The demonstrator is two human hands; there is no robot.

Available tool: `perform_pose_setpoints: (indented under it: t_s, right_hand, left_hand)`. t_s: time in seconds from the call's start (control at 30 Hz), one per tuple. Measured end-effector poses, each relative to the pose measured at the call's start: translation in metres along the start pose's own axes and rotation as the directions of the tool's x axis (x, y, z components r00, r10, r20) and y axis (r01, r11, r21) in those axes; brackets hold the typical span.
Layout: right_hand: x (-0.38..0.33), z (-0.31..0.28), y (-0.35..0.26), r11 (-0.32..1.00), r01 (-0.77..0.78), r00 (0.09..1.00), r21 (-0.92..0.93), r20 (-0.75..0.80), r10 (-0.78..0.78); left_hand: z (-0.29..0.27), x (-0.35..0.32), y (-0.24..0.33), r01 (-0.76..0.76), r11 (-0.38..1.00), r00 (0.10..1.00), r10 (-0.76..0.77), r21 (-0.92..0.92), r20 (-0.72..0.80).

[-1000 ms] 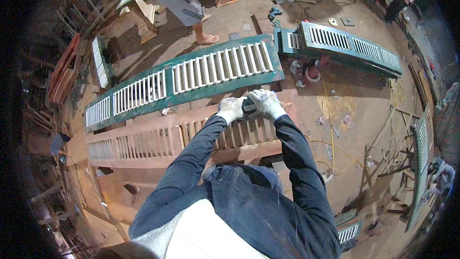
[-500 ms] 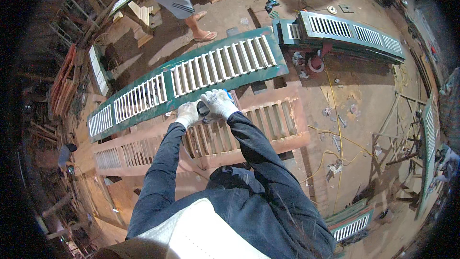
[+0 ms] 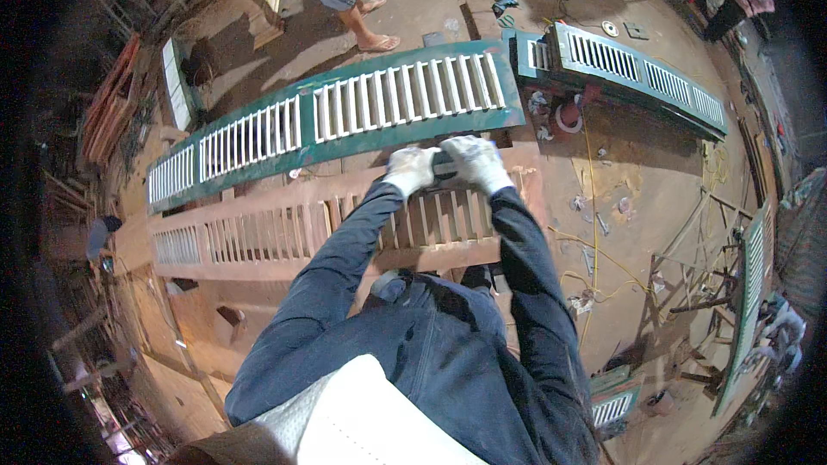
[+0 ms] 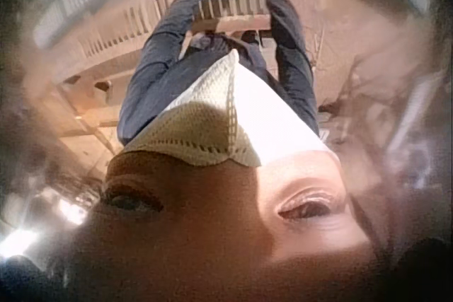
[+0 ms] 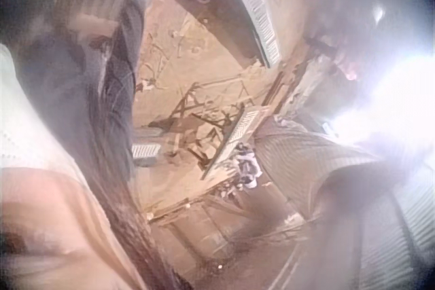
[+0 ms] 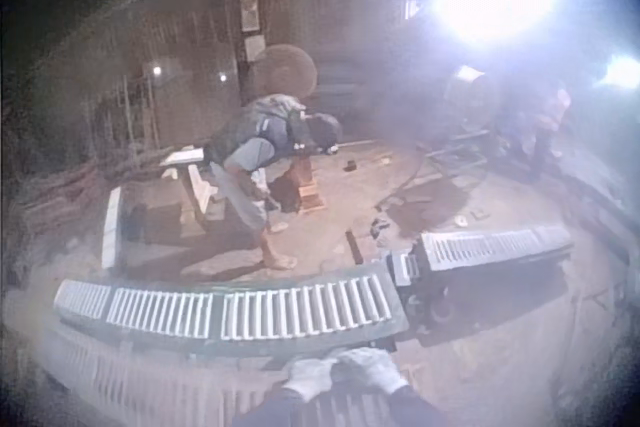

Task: The person uses a handheld electric sander to smooth the surface of a curved wooden slatted panel. They move the sander along the wood, repositioning the panel to reach different areas. The person then uses a power drill with a sanding attachment to continue smoothing the wood.

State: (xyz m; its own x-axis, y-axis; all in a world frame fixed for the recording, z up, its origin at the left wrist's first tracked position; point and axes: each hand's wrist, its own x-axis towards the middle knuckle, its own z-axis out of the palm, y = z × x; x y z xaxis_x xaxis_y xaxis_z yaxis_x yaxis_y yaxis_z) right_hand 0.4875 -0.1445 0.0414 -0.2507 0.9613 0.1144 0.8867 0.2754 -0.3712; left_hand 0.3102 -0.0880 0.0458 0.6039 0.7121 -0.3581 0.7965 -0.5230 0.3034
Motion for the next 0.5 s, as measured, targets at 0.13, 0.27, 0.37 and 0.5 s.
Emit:
perform_pose_setpoints:
  t_s: [0.13,0.27,0.37,0.5]
  right_hand:
    - [-0.016,-0.029,0.025,0.991,-0.088,0.981,-0.098,0.165,0.104]
    - [0.012,-0.042,0.019,0.99,-0.032,0.97,-0.137,0.234,0.064]
    - [0.04,-0.018,-0.008,0.997,0.023,0.988,-0.068,0.153,-0.012]
    - [0.09,0.004,-0.081,0.998,0.06,0.962,0.029,0.264,-0.065]
  left_hand:
    - [0.014,0.02,0.038,-0.038,0.998,0.999,0.037,-0.056,-0.011]
    - [0.007,0.025,0.028,0.055,0.998,0.998,-0.056,-0.022,-0.036]
    - [-0.001,0.01,-0.017,0.088,0.996,0.992,-0.085,0.024,-0.089]
    - [-0.021,-0.043,-0.082,0.204,0.979,0.97,-0.198,0.028,-0.141]
